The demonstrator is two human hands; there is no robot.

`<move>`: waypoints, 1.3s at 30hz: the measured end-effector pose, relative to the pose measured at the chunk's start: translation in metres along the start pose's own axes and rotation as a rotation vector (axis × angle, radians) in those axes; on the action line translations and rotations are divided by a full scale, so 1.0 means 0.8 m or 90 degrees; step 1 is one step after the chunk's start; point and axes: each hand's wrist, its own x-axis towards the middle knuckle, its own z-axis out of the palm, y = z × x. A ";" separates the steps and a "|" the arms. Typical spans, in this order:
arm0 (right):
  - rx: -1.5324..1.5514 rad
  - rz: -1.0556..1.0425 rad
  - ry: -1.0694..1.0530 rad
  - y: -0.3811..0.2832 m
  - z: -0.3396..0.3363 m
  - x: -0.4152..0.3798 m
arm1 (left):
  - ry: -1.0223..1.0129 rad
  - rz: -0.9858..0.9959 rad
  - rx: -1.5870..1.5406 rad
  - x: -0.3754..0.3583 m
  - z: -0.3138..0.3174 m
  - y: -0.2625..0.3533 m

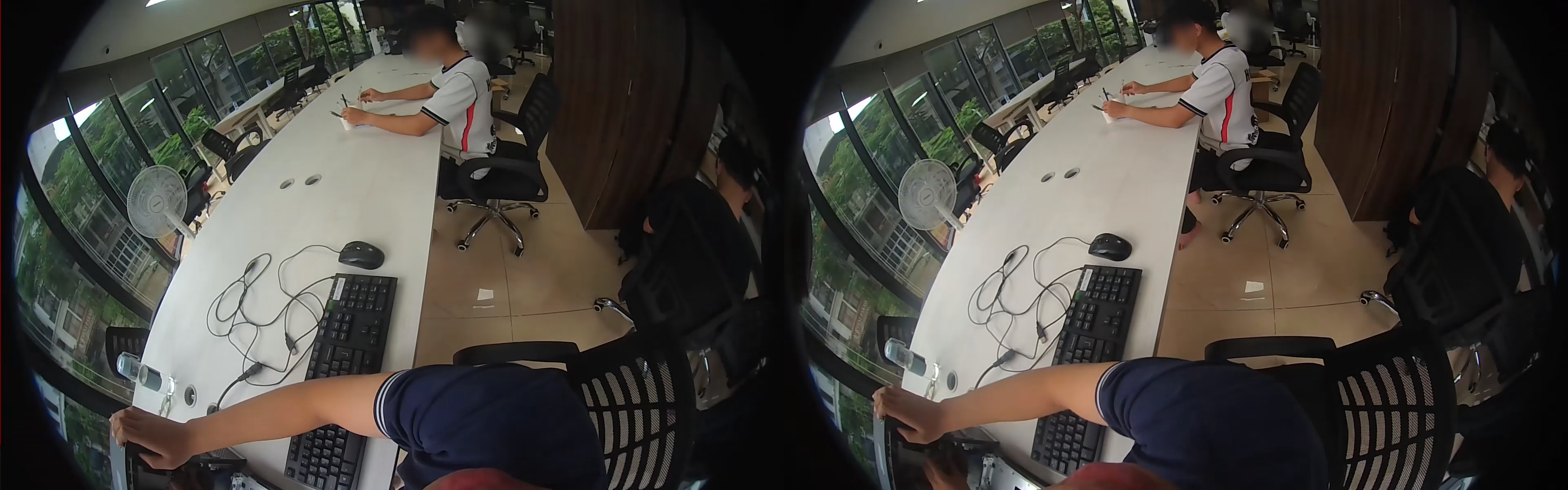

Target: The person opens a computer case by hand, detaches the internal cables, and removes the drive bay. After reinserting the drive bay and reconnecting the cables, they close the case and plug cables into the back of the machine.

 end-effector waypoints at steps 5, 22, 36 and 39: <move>0.012 0.009 -0.002 -0.005 -0.002 0.001 | 0.013 -0.066 -0.065 0.001 0.014 -0.002; -0.026 0.017 0.038 -0.016 0.004 0.002 | -0.123 -0.131 -0.285 -0.028 0.117 -0.104; -0.036 0.036 0.036 -0.024 0.001 0.002 | -0.208 -0.238 -0.380 0.042 0.021 -0.050; -0.017 0.051 0.015 -0.024 -0.002 0.002 | -0.154 -0.269 -0.297 0.047 0.038 -0.085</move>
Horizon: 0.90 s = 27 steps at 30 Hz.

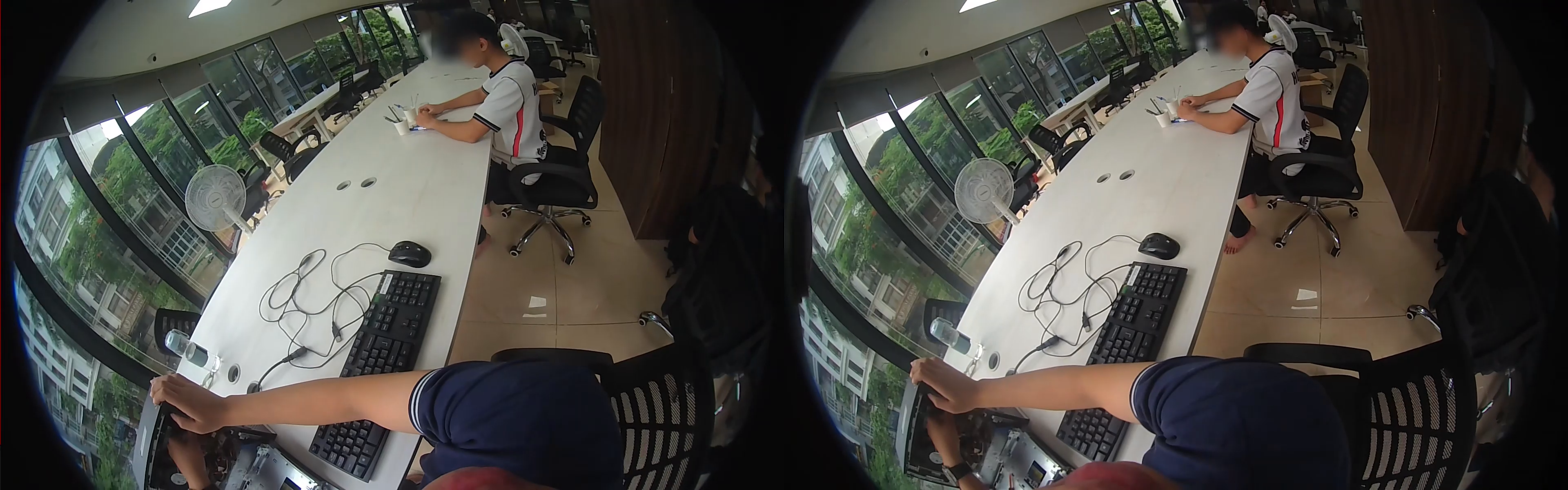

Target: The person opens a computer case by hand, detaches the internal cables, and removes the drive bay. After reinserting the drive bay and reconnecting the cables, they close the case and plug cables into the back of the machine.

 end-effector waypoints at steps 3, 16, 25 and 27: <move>-0.005 -0.008 0.001 0.000 0.000 0.001 | 0.045 -0.031 0.062 0.009 0.000 -0.012; 0.010 -0.005 0.010 0.009 0.006 -0.003 | 0.089 -0.479 -0.549 -0.135 -0.035 0.081; 0.022 0.003 0.015 0.001 0.002 -0.001 | 0.009 -0.560 -0.640 -0.223 -0.001 0.041; 0.020 -0.003 0.014 0.002 0.002 -0.001 | 0.021 -0.517 -0.579 -0.228 0.007 0.040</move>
